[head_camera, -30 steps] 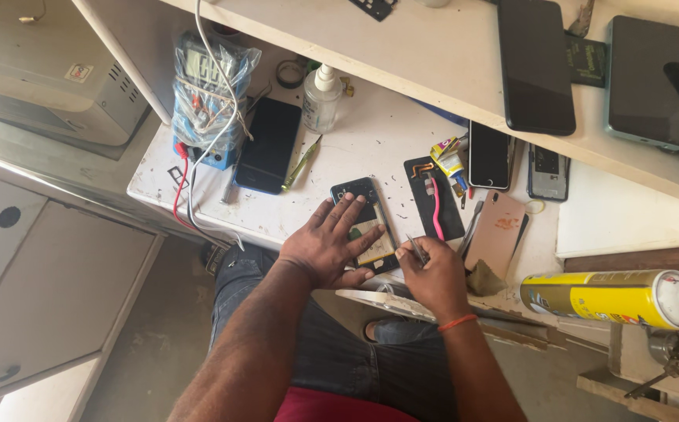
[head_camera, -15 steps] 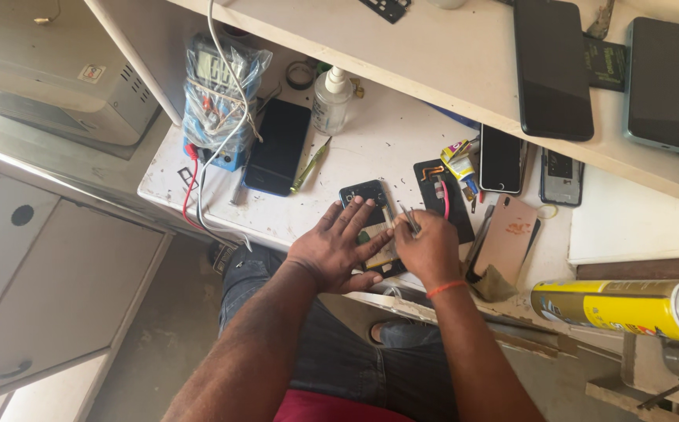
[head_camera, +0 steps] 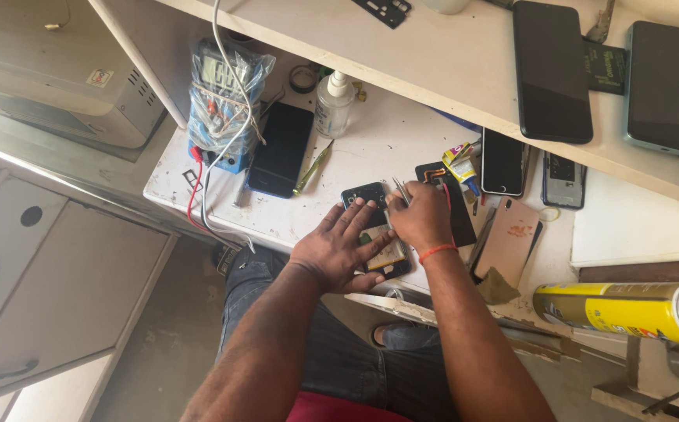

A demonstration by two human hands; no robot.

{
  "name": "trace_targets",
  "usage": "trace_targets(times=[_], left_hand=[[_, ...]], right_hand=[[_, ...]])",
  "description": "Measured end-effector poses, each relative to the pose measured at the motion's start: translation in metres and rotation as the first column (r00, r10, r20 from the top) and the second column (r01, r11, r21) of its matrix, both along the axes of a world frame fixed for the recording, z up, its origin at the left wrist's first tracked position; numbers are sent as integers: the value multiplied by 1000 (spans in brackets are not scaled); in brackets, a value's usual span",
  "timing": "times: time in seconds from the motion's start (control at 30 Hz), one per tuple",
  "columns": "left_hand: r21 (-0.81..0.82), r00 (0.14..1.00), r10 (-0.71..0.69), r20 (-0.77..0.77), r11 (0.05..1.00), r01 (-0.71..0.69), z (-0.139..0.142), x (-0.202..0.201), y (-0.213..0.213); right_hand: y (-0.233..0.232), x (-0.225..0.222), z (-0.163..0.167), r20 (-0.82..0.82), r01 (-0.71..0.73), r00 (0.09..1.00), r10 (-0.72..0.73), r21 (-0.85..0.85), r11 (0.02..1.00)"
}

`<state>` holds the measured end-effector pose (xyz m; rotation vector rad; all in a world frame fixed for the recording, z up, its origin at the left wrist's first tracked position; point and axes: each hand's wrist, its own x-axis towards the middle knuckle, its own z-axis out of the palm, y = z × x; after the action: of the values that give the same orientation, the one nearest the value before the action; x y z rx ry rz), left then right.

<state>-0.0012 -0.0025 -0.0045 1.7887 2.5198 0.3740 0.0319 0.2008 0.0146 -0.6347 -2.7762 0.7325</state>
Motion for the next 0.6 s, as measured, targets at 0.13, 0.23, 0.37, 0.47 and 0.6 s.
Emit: trace_targets(times=[0.13,0.23,0.37,0.47,0.6], left_hand=[[26,1000,9,-11,1000,-9,-2,0,1],[30,1000,9,-6,999,-9,-2,0,0],[52,1000,11,-13,999,-10,-2,0,0],[49,1000,8,-7,999,-8,-1,0,-1],[12,1000,3,-31,1000,-3,0,0,1]], right_hand=[[-3,19,0,43,30,999,-27,-76,997],[-6,41,2,34,-8,999,9,-11,1000],[-11,71,9,137,58,989,-49,-60,997],[-18,91,15,131,91,989,-74,-132,987],[-18,97,20,-119,-8,992,-31,-316,949]])
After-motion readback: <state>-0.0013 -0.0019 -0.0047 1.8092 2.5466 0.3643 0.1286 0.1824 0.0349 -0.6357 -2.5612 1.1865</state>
